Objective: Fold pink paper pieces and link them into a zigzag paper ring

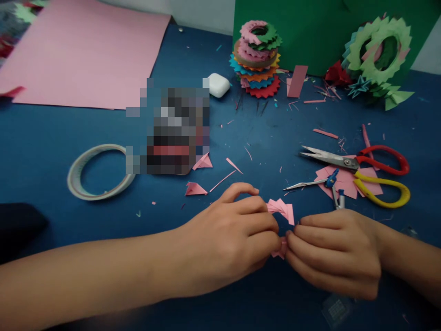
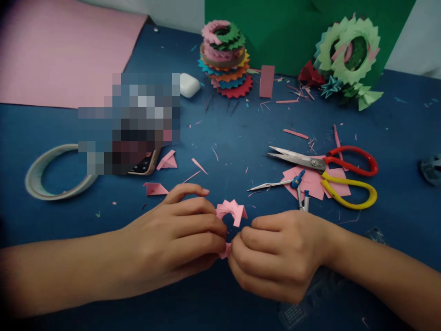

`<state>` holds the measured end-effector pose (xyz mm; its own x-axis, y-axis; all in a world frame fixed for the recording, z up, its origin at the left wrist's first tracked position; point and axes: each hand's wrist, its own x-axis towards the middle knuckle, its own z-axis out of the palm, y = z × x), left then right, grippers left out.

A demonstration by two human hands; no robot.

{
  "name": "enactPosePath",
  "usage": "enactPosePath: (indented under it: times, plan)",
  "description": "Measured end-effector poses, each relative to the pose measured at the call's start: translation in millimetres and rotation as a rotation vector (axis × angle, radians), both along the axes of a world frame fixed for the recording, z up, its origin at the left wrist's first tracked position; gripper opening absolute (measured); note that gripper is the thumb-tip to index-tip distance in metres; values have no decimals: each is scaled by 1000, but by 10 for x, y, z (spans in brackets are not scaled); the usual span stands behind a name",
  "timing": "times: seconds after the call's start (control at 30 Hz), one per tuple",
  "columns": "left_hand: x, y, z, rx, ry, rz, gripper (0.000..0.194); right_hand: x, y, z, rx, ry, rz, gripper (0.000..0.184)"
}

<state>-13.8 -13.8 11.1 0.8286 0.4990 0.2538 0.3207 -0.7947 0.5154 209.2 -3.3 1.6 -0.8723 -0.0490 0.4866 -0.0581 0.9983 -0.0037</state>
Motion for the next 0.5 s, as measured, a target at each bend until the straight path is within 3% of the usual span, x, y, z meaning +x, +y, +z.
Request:
enactPosePath:
  times: [0.5]
  plan:
    - [2, 36, 21, -160, -40, -23, 11, 16, -30, 42, -49, -17, -10, 14]
